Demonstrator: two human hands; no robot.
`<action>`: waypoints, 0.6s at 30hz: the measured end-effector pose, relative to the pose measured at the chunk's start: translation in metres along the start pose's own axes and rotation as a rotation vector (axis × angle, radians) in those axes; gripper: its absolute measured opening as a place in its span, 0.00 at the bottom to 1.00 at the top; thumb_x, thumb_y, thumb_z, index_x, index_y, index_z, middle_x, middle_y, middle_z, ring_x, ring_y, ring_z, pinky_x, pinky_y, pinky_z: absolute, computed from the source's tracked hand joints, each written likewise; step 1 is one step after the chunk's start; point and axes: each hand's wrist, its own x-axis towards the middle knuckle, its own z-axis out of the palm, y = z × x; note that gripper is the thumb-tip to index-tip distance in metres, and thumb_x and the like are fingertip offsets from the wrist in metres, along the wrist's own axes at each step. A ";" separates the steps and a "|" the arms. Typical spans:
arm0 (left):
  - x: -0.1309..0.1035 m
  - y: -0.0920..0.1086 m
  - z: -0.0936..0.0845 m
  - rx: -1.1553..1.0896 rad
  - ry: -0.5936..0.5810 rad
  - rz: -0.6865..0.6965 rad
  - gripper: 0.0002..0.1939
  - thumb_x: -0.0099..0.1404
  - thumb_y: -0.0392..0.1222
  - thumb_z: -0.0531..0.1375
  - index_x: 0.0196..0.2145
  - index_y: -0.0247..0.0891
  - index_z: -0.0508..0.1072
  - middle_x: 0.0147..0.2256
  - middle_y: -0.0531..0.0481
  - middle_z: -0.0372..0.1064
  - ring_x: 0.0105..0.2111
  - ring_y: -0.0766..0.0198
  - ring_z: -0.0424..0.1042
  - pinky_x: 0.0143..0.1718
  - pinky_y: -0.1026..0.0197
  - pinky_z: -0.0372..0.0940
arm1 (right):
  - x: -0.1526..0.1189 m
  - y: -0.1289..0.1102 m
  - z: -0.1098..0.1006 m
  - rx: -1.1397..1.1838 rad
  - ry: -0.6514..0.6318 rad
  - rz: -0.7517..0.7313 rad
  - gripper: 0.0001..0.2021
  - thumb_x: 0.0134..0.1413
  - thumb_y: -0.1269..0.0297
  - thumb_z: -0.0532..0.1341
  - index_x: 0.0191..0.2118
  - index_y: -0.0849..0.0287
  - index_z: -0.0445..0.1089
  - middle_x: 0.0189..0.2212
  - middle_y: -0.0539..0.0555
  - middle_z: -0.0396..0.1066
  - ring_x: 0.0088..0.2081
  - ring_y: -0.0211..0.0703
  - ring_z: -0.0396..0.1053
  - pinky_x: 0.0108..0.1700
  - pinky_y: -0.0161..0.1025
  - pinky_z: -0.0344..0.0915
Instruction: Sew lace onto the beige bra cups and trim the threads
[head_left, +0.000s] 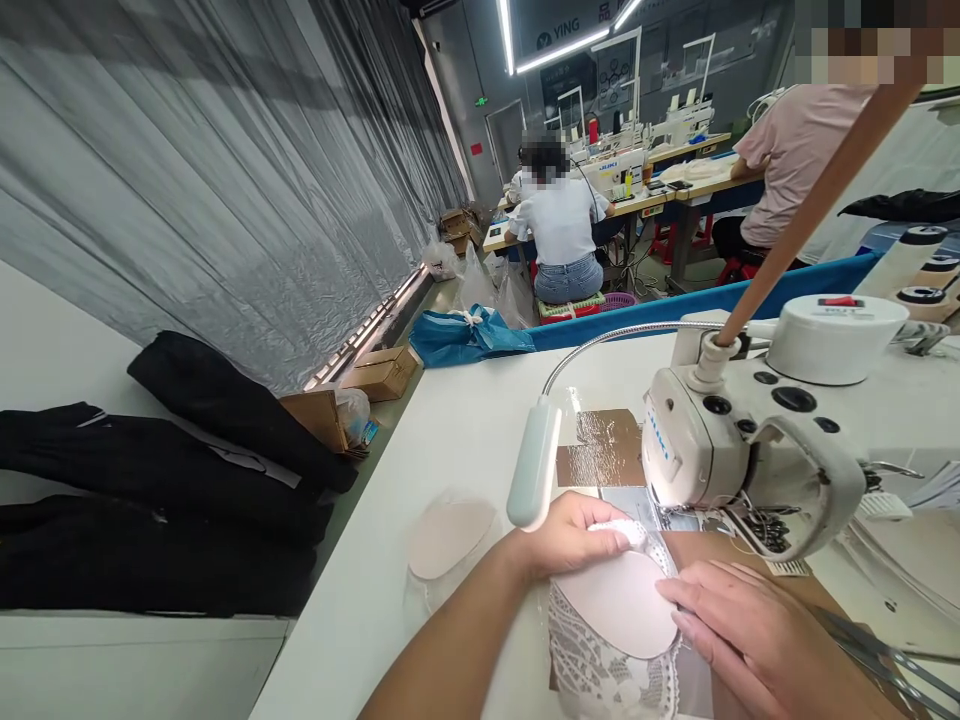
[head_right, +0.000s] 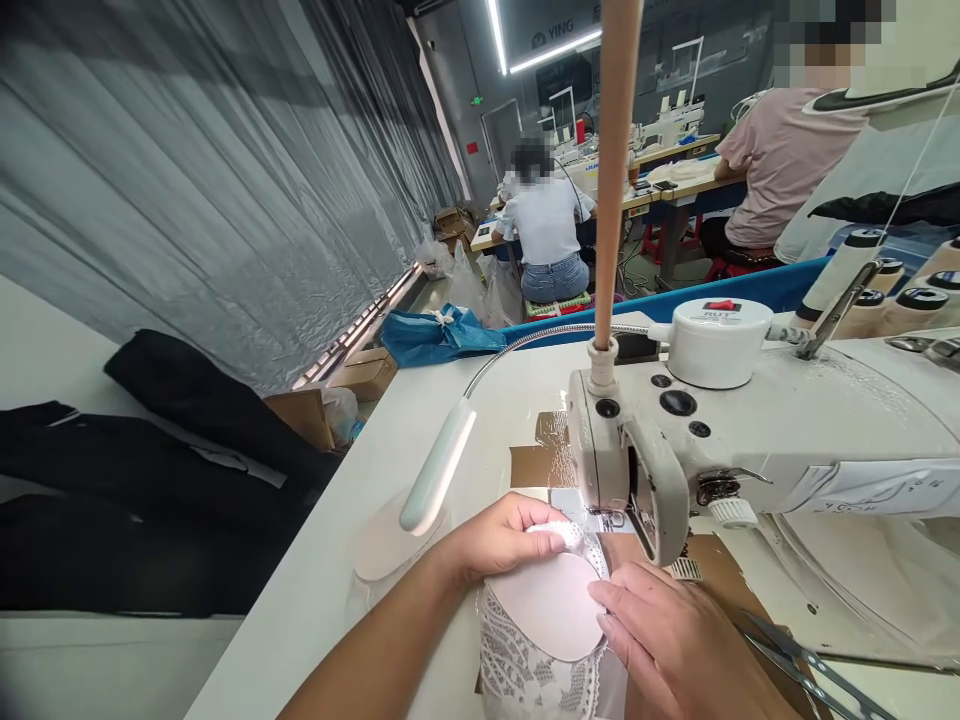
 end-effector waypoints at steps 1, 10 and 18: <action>0.000 0.001 0.000 0.003 0.001 -0.002 0.28 0.53 0.61 0.69 0.40 0.32 0.79 0.36 0.42 0.74 0.35 0.59 0.70 0.37 0.59 0.66 | -0.001 0.000 0.001 -0.003 0.009 0.005 0.14 0.66 0.66 0.49 0.46 0.56 0.72 0.34 0.54 0.77 0.33 0.46 0.76 0.26 0.39 0.69; 0.004 -0.002 0.005 0.032 0.037 0.023 0.25 0.52 0.58 0.70 0.37 0.32 0.79 0.34 0.45 0.74 0.33 0.61 0.70 0.36 0.58 0.65 | 0.001 0.001 0.000 -0.040 0.028 0.009 0.16 0.65 0.69 0.48 0.46 0.56 0.73 0.33 0.53 0.79 0.30 0.44 0.77 0.23 0.37 0.70; 0.006 -0.011 0.008 0.103 0.075 0.048 0.21 0.57 0.54 0.67 0.36 0.32 0.80 0.34 0.43 0.75 0.32 0.62 0.71 0.33 0.61 0.63 | -0.009 0.008 0.009 -0.024 -0.033 0.058 0.15 0.65 0.68 0.50 0.46 0.55 0.74 0.34 0.54 0.78 0.34 0.46 0.77 0.27 0.39 0.73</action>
